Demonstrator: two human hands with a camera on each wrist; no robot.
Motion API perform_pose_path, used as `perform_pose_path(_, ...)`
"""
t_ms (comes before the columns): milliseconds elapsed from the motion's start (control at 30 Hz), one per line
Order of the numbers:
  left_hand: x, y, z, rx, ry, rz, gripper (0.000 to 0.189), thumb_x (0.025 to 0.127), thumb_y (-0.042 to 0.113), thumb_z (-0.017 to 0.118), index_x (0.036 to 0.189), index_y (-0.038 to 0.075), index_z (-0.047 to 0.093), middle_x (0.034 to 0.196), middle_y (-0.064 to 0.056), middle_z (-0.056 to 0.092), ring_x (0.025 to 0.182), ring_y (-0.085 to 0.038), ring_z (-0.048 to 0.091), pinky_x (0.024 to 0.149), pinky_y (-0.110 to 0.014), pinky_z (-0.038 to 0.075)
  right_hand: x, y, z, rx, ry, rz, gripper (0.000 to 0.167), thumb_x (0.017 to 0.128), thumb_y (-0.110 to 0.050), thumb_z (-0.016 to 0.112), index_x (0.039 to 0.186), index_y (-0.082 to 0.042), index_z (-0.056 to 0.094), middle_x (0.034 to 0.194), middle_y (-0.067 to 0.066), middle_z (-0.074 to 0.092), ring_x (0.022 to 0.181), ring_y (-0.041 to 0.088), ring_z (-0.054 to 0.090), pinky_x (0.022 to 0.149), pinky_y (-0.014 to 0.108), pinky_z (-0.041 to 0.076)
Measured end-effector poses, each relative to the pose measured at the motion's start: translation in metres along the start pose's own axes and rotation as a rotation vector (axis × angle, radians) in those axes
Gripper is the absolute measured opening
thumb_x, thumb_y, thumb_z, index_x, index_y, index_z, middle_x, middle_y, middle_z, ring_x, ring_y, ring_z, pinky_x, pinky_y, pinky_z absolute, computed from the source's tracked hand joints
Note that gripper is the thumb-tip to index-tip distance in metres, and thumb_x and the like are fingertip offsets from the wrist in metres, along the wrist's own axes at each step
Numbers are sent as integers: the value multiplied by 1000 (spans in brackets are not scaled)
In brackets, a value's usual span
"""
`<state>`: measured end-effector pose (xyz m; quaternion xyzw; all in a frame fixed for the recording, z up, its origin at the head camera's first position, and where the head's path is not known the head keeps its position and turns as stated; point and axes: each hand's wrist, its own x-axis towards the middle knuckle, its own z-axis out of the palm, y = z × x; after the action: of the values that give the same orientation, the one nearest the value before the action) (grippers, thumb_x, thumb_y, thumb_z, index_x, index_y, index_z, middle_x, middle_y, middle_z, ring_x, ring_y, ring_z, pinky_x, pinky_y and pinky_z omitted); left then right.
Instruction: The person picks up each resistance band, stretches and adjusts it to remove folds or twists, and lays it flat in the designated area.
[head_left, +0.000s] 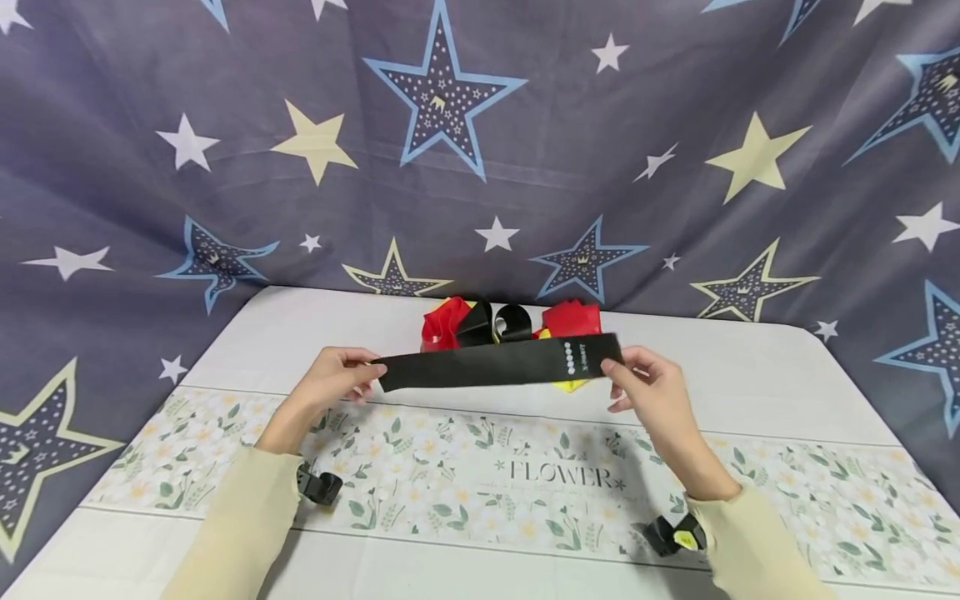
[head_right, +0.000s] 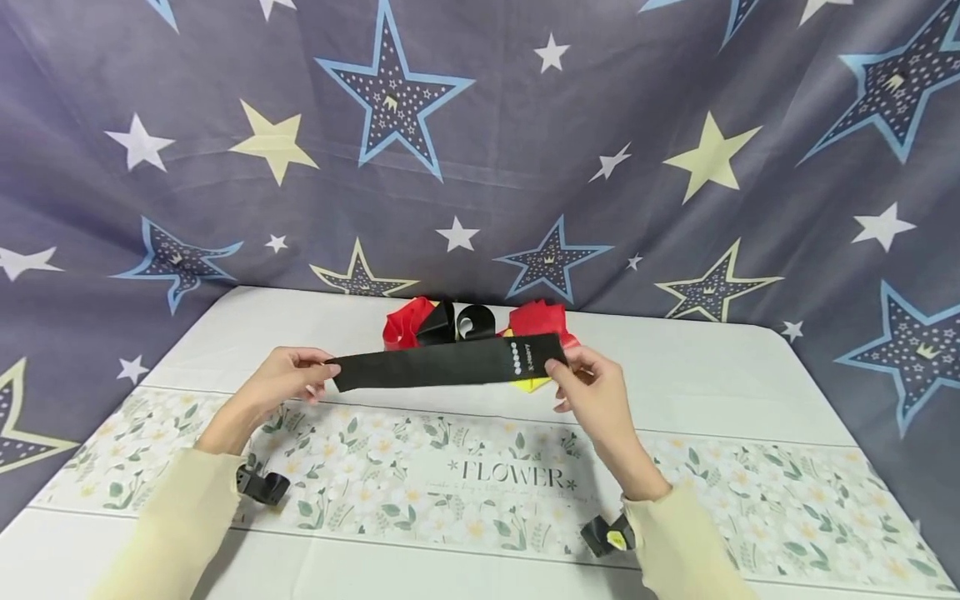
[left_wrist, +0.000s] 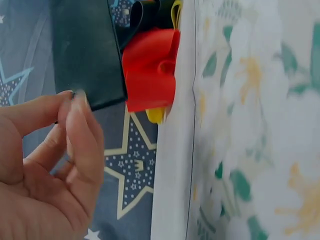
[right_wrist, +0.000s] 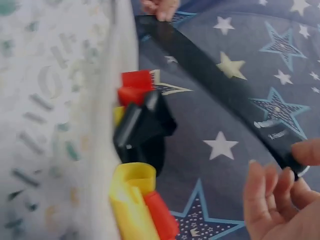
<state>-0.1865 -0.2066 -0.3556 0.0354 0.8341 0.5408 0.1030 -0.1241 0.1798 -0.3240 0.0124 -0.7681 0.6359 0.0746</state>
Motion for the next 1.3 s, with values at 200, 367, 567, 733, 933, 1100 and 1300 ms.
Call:
perform_pose_path(200,6,3,-11,143,34,-28,23,94,15,54,101,-7,56,95,-7,57,86,-17,53,77,-35,52,-26,17,10,-174,-216,-1,12,88,-3,57,94,8,59,71,10,58,52,12,55,48,30,52)
perform_pose_path(367,19,7,-11,154,25,-70,27,97,13,49,111,-10,50,106,-14,53,95,-21,53,84,-40,52,-51,29,21,-216,-396,78,26,86,-6,57,106,10,61,92,19,65,67,15,62,56,30,55)
perform_pose_path(567,38,17,-4,183,29,-33,30,95,7,48,116,-15,52,99,-17,58,73,-10,54,65,-26,52,-73,42,42,-103,-576,202,23,81,-7,59,96,9,66,71,9,65,57,11,58,51,29,54)
perform_pose_path(733,46,23,2,233,19,-26,29,93,6,52,115,-13,57,96,-16,61,71,-9,55,62,-23,50,-91,44,67,24,-693,292,17,77,-4,60,85,10,65,58,-1,57,47,6,53,45,20,47)
perform_pose_path(933,55,21,-3,243,13,-40,28,86,7,64,109,-8,63,76,4,67,71,-8,57,68,-28,51,-111,40,109,162,-789,359,13,74,1,64,79,13,65,56,17,61,45,2,53,43,14,45)
perform_pose_path(1100,67,14,-10,252,-54,-56,27,85,11,68,107,-4,66,77,8,67,74,-9,58,77,-37,53,-120,35,143,214,-884,363,24,77,0,66,86,22,61,45,-5,49,41,-5,41,43,12,36)
perform_pose_path(1300,72,11,-11,296,-112,-51,23,84,12,69,103,-2,68,77,8,67,72,-10,57,70,-32,50,-122,32,179,209,-976,391,26,85,-1,60,63,10,56,39,-10,35,34,-5,31,39,11,29)
